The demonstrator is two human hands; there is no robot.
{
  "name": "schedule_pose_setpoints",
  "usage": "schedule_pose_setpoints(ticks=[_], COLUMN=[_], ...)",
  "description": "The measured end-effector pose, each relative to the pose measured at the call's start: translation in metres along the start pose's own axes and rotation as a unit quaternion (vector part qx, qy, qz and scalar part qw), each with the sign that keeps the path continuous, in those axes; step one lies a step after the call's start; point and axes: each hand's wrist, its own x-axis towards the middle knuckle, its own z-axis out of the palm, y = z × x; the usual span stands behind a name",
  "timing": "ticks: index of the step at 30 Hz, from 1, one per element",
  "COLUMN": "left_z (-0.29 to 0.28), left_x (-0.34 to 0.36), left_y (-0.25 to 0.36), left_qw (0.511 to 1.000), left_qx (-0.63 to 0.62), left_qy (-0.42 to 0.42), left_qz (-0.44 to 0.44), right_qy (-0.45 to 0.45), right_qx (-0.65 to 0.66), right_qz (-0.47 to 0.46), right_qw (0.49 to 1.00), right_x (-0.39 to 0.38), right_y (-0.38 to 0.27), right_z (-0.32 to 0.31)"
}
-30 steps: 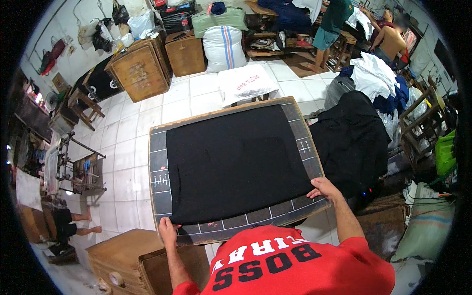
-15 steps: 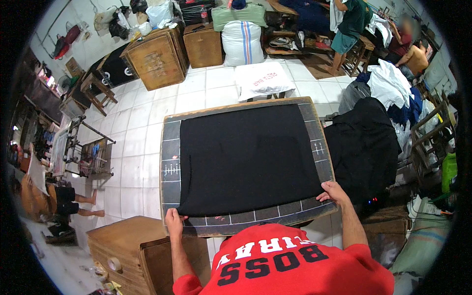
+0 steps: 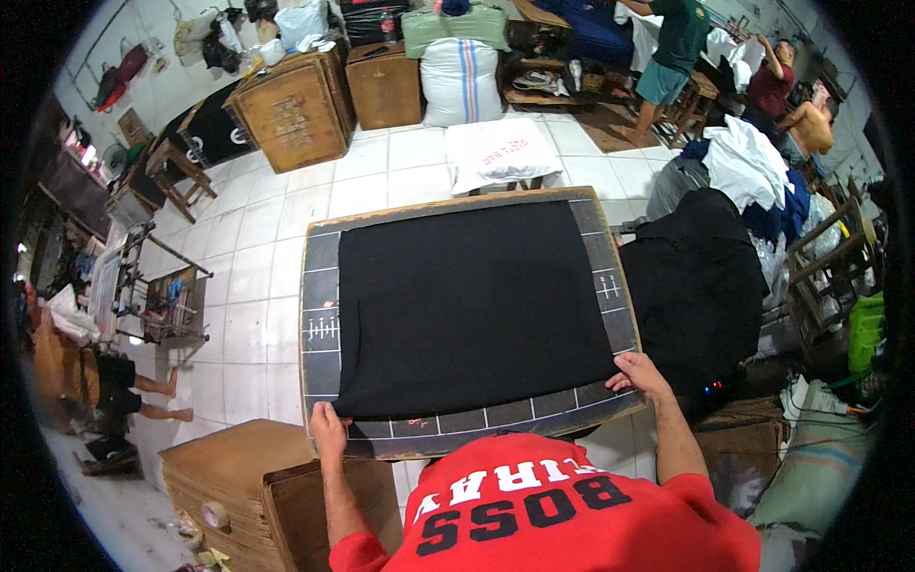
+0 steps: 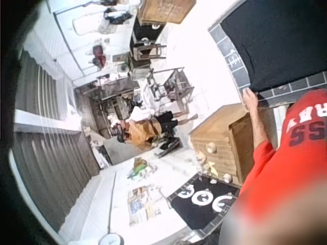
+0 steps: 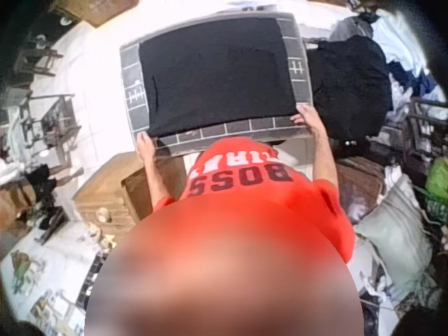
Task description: The person folds black t-shirts on a gridded pressing board in a garment workshop. They smooth each shirt, fold it in half, then fold the sleeves and bottom up, repeating the process for multiple shirts.
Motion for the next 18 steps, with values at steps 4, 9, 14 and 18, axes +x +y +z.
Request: schedule_pose_setpoints(ticks=[4, 9, 14, 18], left_z=[-0.0049, -0.0036, -0.0062, -0.0069], left_x=[-0.0008, -0.0027, -0.0006, -0.0010], left_y=[0.0032, 0.0064, 0.0015, -0.0014], left_qw=[0.998, 0.999, 0.999, 0.998], left_qx=[0.049, -0.046, -0.037, -0.057], left_qy=[0.002, -0.012, -0.020, -0.025], left_qz=[0.024, -0.028, -0.020, -0.028], right_qy=[-0.004, 0.003, 0.010, 0.011], right_qx=[-0.006, -0.019, -0.004, 0.000], right_qz=[-0.009, -0.004, 0.001, 0.006], right_qw=[1.000, 1.000, 1.000, 1.000], right_x=[-0.0010, -0.0037, -0.0086, -0.0091], right_y=[0.0014, -0.0010, -0.0064, -0.0082], right_z=[0.0002, 0.0034, 0.0083, 0.0085])
